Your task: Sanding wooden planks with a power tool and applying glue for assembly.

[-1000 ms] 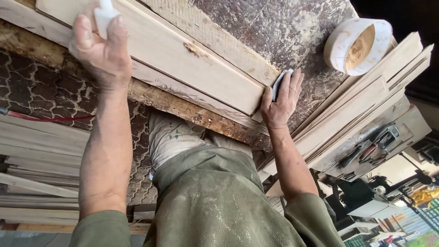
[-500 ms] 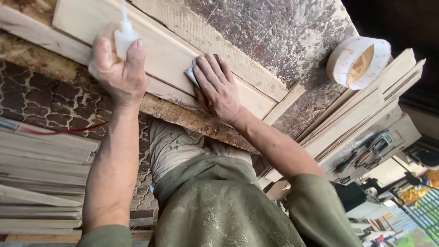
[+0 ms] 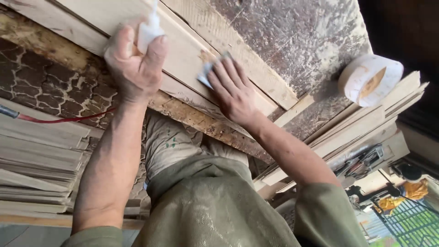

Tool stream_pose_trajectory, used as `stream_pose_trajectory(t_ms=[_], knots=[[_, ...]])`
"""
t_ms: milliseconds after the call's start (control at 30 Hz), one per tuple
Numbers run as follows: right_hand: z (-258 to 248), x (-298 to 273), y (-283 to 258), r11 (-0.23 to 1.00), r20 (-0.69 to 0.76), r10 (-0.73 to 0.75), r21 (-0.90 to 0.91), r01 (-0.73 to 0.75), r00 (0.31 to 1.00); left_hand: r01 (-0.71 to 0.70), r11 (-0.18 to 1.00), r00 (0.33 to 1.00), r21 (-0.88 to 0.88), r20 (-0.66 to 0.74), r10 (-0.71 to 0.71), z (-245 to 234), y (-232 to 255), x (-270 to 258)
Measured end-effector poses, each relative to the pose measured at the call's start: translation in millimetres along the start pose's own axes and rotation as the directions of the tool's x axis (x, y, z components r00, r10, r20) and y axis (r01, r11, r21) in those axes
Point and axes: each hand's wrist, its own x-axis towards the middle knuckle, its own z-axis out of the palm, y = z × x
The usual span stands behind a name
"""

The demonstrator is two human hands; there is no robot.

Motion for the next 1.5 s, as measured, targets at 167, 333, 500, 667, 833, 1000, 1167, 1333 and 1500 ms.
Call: stream_pose_trajectory(t_ms=[167,333,500,667,833,1000,1167,1333,1500], knots=[[5,25,1,0.999,0.202,-0.034,0.001,0.034,0.979,-0.032,0.999,0.998,-0.039,0.060,0.035,-1,-5,-1],[-4,-3,4,0.996,0.192,-0.084,0.018,0.082,0.978,0.035,0.998,0.997,0.050,0.066,-0.038,-6,14,3],[12,42,4,0.993,0.287,-0.021,-0.102,0.053,0.958,-0.060,0.997,0.987,-0.053,0.146,0.067,4,-5,3],[-42,-8,-2,0.998,0.095,-0.054,0.041,0.051,0.994,0.127,0.990,0.984,-0.068,0.134,-0.117,-1,11,-1],[-15,47,-10,0.998,0.289,-0.048,-0.016,0.055,0.956,0.114,0.993,0.968,0.027,0.220,-0.117,-3,19,-5],[1,-62,33,0.996,0.082,-0.091,-0.007,0.092,0.992,0.144,0.990,0.970,-0.003,0.199,-0.141,-6,22,-19],[-21,-138,54,0.995,-0.246,-0.075,-0.083,0.056,0.966,0.049,0.956,0.954,0.288,0.271,-0.131,10,45,-69],[-23,-139,52,0.997,-0.256,-0.039,-0.071,0.022,0.966,0.001,0.911,0.936,0.412,0.320,-0.145,39,50,-94],[-23,-141,53,0.998,-0.253,-0.037,-0.060,0.022,0.967,0.048,0.879,0.911,0.475,0.341,-0.234,51,73,-81]])
